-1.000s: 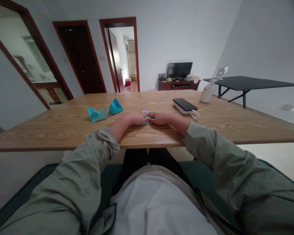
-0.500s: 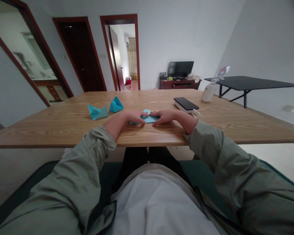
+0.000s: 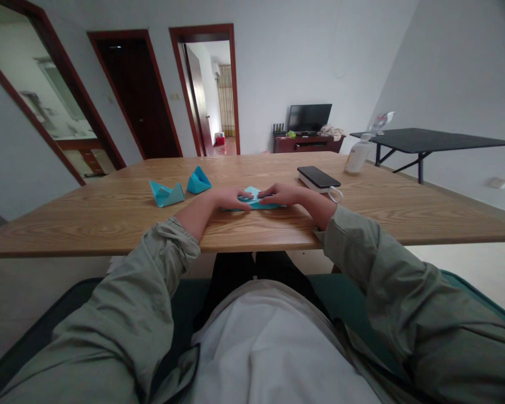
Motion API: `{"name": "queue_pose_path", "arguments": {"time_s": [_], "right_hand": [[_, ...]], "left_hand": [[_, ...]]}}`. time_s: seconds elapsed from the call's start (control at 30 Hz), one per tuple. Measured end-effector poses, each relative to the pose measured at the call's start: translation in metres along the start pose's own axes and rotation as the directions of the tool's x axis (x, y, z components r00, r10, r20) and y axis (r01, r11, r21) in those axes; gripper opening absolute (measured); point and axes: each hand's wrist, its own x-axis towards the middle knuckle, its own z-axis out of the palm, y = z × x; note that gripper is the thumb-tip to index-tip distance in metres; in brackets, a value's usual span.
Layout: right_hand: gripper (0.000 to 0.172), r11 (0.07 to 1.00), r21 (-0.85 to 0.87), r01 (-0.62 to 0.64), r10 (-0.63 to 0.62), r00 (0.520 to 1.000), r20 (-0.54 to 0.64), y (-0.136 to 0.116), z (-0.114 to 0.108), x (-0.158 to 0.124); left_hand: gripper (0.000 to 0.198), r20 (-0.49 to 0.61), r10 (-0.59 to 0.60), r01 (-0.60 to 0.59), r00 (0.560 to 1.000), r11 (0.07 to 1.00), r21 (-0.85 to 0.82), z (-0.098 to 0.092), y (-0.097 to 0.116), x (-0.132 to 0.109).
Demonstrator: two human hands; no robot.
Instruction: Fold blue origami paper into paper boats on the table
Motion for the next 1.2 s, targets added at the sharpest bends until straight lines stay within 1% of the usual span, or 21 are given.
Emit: {"name": "queue_pose_path", "arguments": {"time_s": [0.1,0.2,0.33,0.5,0.57,0.63,0.77,0.93,1.07,1.2], "right_hand": [[0.042,1.000,0.008,-0.023,0.023,0.999,-0.022,-0.003,0.000,-0.002],[0.042,0.998,0.013,-0.062,0.062,0.997,-0.043,-0.004,-0.001,-0.004],[0.042,0.993,-0.024,-0.117,0.114,0.989,-0.097,0.000,0.000,-0.002],[0.036,0.990,-0.076,-0.119,0.100,0.970,-0.220,0.010,0.003,0.007],[0.035,0.987,-0.080,-0.141,0.116,0.958,-0.262,0.014,0.005,0.010],[0.037,0.983,-0.083,-0.166,0.138,0.953,-0.271,0.015,0.006,0.012],[0.038,0.975,-0.124,-0.183,0.150,0.959,-0.241,0.014,0.007,0.010],[0.039,0.959,-0.158,-0.234,0.200,0.958,-0.205,0.009,0.005,0.006],[0.039,0.940,-0.200,-0.277,0.237,0.951,-0.201,0.010,0.006,0.007],[0.037,0.926,-0.227,-0.301,0.256,0.944,-0.208,0.014,0.006,0.010]], "left_hand": [[0.070,-0.016,-0.007,0.007,1.000,1.000,-0.021,-0.002,-0.004,-0.001],[0.057,-0.050,-0.002,0.000,0.999,0.999,-0.044,-0.001,-0.011,0.000],[0.048,-0.107,-0.090,0.080,0.990,0.993,-0.092,0.000,-0.021,0.002],[0.046,-0.241,-0.102,0.068,0.965,0.987,-0.147,0.002,-0.026,0.003],[0.047,-0.268,-0.125,0.084,0.955,0.984,-0.159,0.003,-0.027,0.004],[0.046,-0.282,-0.144,0.102,0.949,0.982,-0.159,0.005,-0.029,0.006],[0.045,-0.270,-0.160,0.134,0.949,0.985,-0.110,0.007,-0.033,0.009],[0.046,-0.190,-0.215,0.209,0.958,0.976,-0.055,0.006,-0.032,0.008],[0.046,-0.156,-0.273,0.271,0.949,0.962,-0.034,0.005,-0.030,0.008],[0.043,-0.170,-0.325,0.330,0.930,0.944,0.002,0.003,-0.030,0.009]]}}
